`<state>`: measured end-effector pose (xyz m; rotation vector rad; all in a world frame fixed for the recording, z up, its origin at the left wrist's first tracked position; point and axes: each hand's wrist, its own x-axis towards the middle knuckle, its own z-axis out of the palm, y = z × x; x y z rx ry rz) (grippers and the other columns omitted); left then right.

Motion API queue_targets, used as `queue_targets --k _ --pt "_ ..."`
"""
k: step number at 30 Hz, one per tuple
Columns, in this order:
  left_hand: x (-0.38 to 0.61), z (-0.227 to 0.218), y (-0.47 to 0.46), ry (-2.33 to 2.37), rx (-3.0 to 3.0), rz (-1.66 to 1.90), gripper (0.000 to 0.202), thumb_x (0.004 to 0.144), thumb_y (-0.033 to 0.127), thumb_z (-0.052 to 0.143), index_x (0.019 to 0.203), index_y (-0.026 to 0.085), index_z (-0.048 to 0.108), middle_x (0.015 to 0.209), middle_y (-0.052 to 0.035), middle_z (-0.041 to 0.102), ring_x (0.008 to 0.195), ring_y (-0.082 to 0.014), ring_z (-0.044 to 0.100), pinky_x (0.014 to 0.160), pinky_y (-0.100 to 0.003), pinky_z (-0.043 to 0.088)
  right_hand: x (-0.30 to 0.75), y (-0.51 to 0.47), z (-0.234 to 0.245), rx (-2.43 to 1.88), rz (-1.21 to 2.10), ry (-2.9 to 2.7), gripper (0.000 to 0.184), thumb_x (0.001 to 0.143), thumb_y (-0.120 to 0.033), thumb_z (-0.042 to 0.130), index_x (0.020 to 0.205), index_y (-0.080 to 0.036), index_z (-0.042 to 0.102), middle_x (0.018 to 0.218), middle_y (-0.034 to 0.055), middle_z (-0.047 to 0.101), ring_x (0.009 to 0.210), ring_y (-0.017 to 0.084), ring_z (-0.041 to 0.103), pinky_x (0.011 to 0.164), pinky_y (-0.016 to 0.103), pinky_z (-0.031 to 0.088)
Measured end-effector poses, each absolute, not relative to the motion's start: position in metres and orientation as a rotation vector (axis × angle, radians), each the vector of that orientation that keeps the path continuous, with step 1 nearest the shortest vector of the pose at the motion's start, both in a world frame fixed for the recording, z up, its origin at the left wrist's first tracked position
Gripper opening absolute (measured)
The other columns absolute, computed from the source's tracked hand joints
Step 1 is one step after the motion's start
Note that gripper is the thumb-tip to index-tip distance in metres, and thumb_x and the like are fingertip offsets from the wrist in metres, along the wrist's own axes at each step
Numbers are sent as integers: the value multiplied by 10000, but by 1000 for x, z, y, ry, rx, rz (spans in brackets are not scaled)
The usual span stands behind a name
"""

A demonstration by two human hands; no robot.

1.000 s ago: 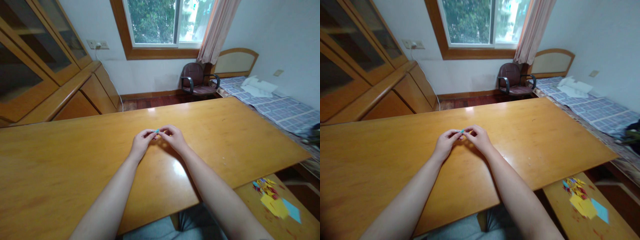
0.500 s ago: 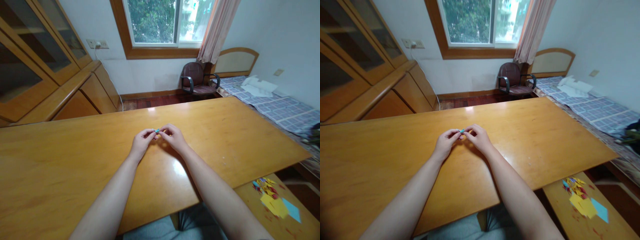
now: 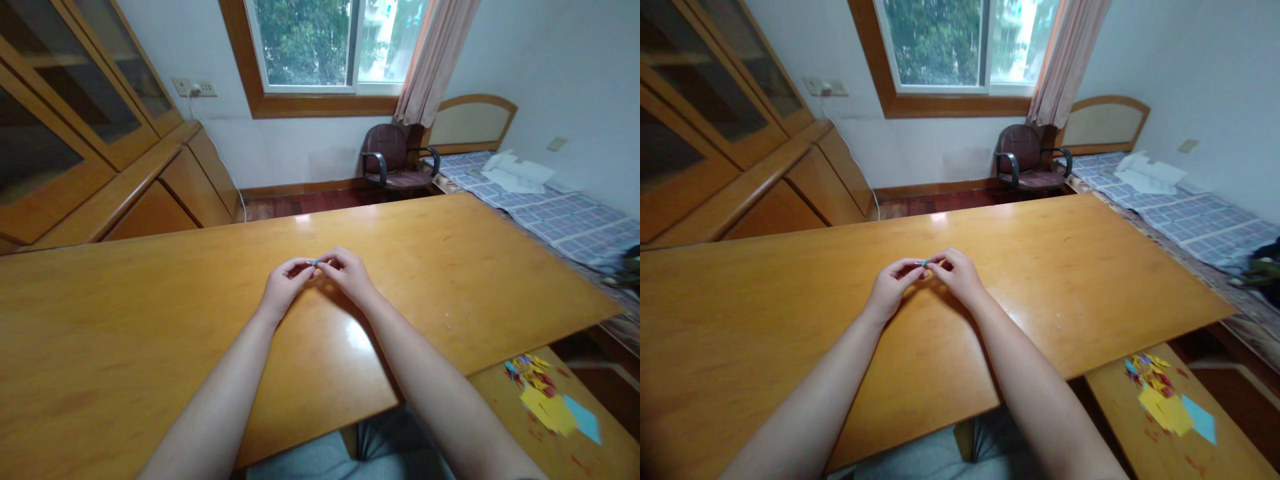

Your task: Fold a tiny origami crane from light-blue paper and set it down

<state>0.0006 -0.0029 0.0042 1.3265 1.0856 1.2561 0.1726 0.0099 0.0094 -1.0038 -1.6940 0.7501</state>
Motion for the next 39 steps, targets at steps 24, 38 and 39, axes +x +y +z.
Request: queue_targets --k 24,38,39 --pt "0 1 0 1069 1288 1260 276 702 380 769 855 157 715 778 -36 709 722 -151 641 757 -276 511 173 12 5 -1014 730 -1773 72 826 -231 665 810 -173 705 760 17 664 677 128 580 636 238 438" --pt "-1 0 1 1057 1218 1270 250 698 388 775 783 158 721 717 -22 695 688 -138 627 721 -255 498 172 10 9 -1022 891 -1675 151 812 -304 677 828 -159 715 754 24 670 673 133 580 636 244 437" --pt "-2 0 1 1052 1213 1271 246 696 385 777 777 159 721 713 -21 694 683 -137 626 718 -254 499 172 10 9 -1018 907 -1666 156 812 -313 675 827 -163 714 758 23 674 681 134 584 643 245 440"
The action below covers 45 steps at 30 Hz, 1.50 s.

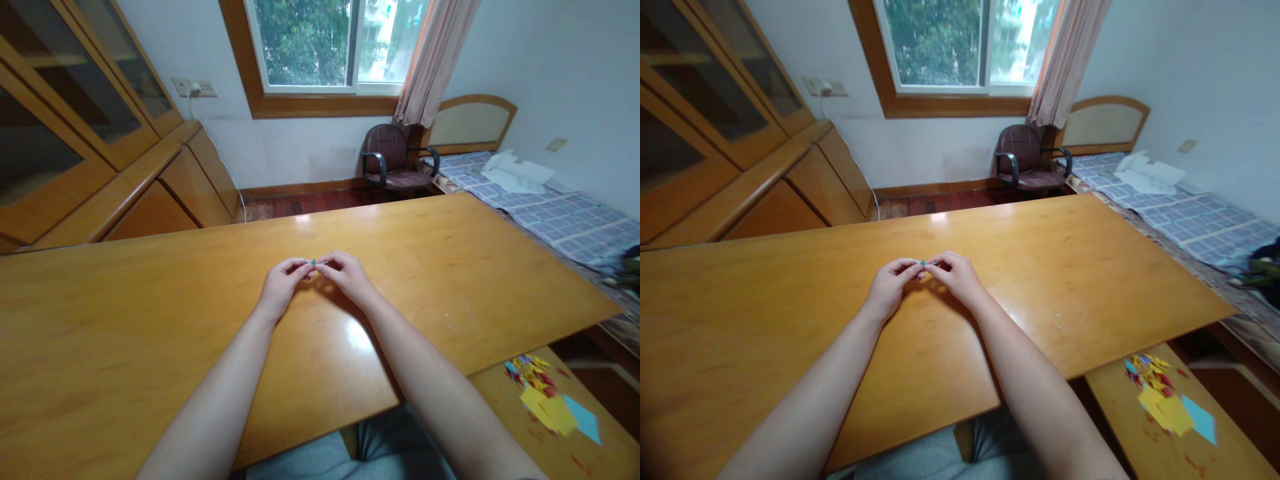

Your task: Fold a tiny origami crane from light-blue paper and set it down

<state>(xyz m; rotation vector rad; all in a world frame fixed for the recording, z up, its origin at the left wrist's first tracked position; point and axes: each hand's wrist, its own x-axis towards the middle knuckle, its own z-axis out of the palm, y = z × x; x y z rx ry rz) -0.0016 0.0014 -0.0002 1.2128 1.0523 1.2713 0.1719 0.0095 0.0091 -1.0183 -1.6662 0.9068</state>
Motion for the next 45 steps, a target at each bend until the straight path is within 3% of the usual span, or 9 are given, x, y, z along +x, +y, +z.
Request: queue_targets --k 17,27,41,45 --pt "0 0 0 1035 1184 1288 194 685 324 783 757 160 709 705 -18 700 675 -130 630 706 -244 498 172 10 6 -1009 925 -1646 152 808 -315 675 800 -166 706 724 21 667 663 136 585 610 237 439" --pt "-4 -4 1 1066 1253 1292 194 692 324 771 746 157 688 694 -17 697 652 -138 634 684 -250 490 171 7 9 -966 856 -1747 126 851 -280 641 816 -166 683 760 21 647 708 137 583 666 247 445" --pt "2 1 0 1107 1247 1296 257 681 385 772 777 158 697 700 -20 693 682 -148 637 721 -267 502 172 9 8 -995 827 -1731 140 854 -311 650 818 -181 688 718 18 626 686 149 576 644 256 443" --pt "4 3 -1 1115 1247 1312 320 681 429 769 835 160 691 781 -29 703 693 -149 650 718 -274 513 173 11 7 -1020 795 -1724 153 858 -324 646 815 -185 691 725 17 630 656 141 567 633 258 443"
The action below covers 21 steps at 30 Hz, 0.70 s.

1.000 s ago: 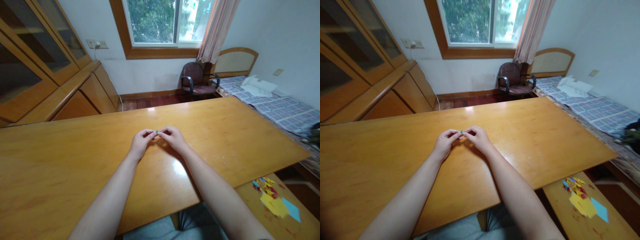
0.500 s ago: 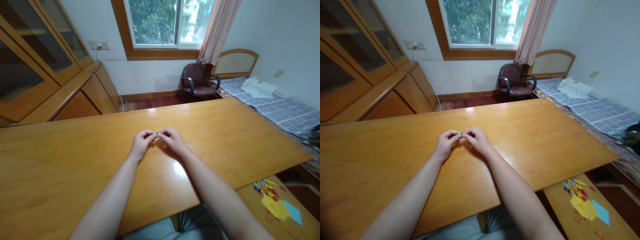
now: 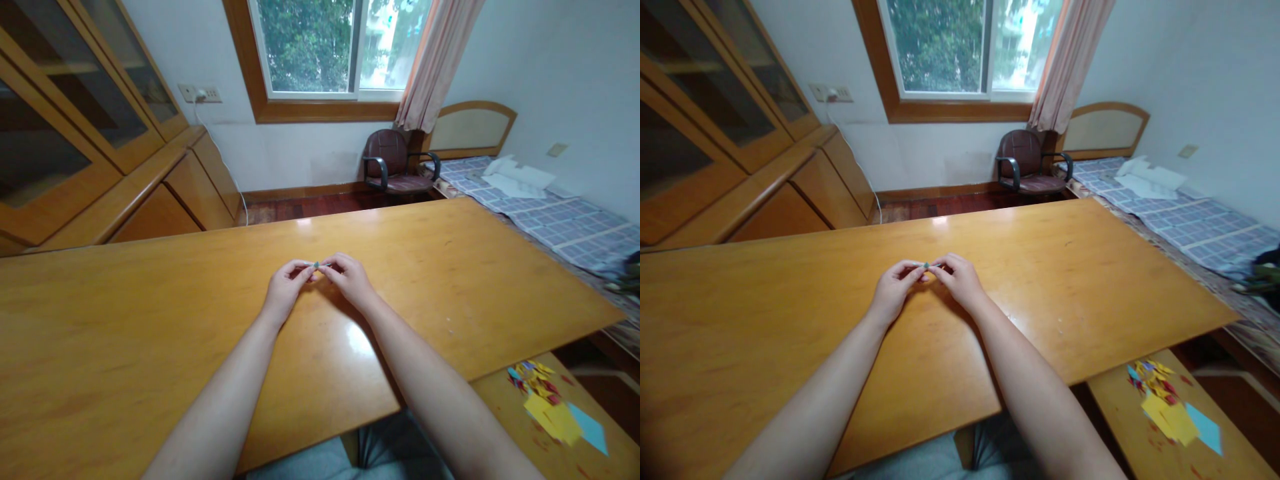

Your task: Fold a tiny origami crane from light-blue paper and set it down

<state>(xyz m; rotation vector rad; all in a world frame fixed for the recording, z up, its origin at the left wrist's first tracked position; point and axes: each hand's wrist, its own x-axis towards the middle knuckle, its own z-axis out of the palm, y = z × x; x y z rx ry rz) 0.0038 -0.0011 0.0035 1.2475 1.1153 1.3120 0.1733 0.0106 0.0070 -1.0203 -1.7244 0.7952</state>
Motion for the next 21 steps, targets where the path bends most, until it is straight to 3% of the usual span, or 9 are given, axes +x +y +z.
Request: queue_targets --k 9,21 --pt "2 2 0 1125 1285 1354 287 745 414 723 872 161 678 705 -19 692 680 -144 643 706 -264 509 175 10 7 -1000 746 -1726 148 867 -315 633 839 -186 698 769 25 653 651 136 576 660 264 456" --pt "1 5 -3 1156 1370 1385 236 773 391 704 858 171 689 722 -20 695 687 -146 646 697 -259 509 172 7 8 -1002 912 -1565 195 851 -365 629 849 -175 672 791 29 677 546 114 612 574 242 484"
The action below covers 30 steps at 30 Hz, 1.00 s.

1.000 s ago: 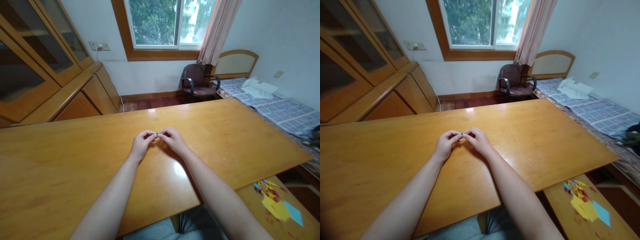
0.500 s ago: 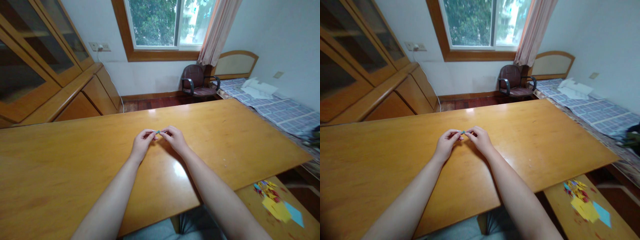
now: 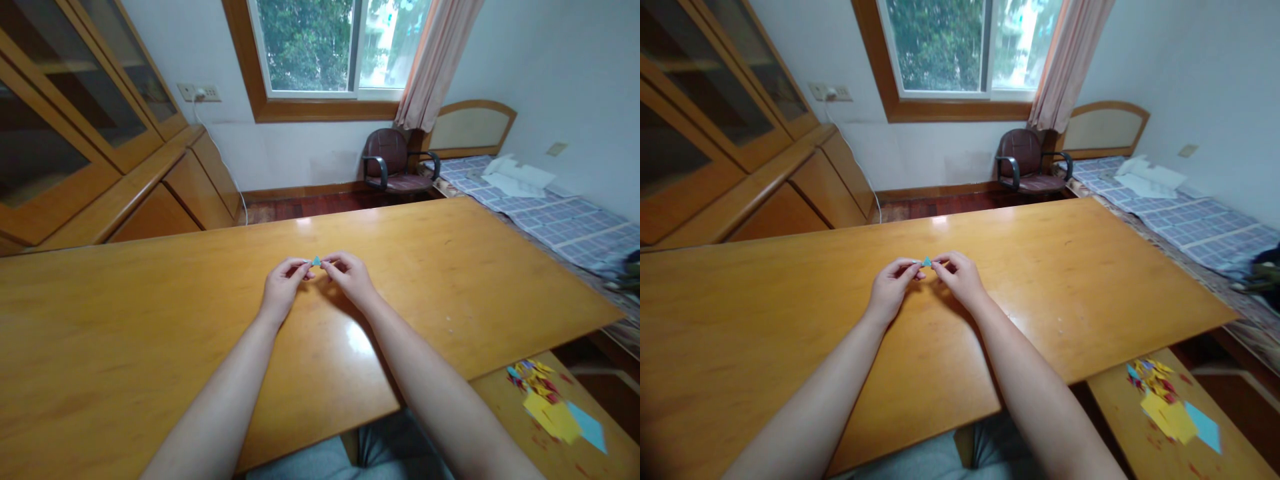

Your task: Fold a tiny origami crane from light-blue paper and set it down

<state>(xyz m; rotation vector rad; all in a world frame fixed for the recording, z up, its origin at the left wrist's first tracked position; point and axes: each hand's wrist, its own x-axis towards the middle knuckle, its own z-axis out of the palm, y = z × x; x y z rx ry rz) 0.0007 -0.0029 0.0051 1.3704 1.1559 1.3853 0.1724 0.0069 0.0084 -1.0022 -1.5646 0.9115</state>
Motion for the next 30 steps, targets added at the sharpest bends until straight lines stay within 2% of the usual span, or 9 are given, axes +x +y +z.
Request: queue_targets --k 6,12,22,30 --pt "1 5 -4 1159 1448 1392 211 784 384 694 834 179 700 746 -20 690 694 -146 650 713 -260 512 172 8 8 -971 1041 -1499 231 855 -390 615 861 -166 668 808 39 694 566 118 632 572 236 498" --pt "2 8 -5 1145 1459 1410 189 781 358 696 839 179 709 754 -15 681 692 -143 641 713 -253 502 171 9 7 -1010 1072 -1471 222 795 -380 671 842 -164 665 736 25 685 549 123 629 534 225 477" --pt "3 11 -6 1153 1470 1394 204 789 375 680 824 176 705 753 -17 675 718 -148 625 733 -257 496 172 11 0 -1022 949 -1560 193 794 -363 679 844 -177 677 804 28 696 604 120 607 580 234 478" --pt "1 9 -5 1152 1630 1398 157 825 327 654 871 193 721 835 -34 669 767 -151 627 740 -257 486 174 12 2 -1013 830 -1657 141 821 -321 663 829 -184 693 802 27 687 622 121 590 609 243 468"
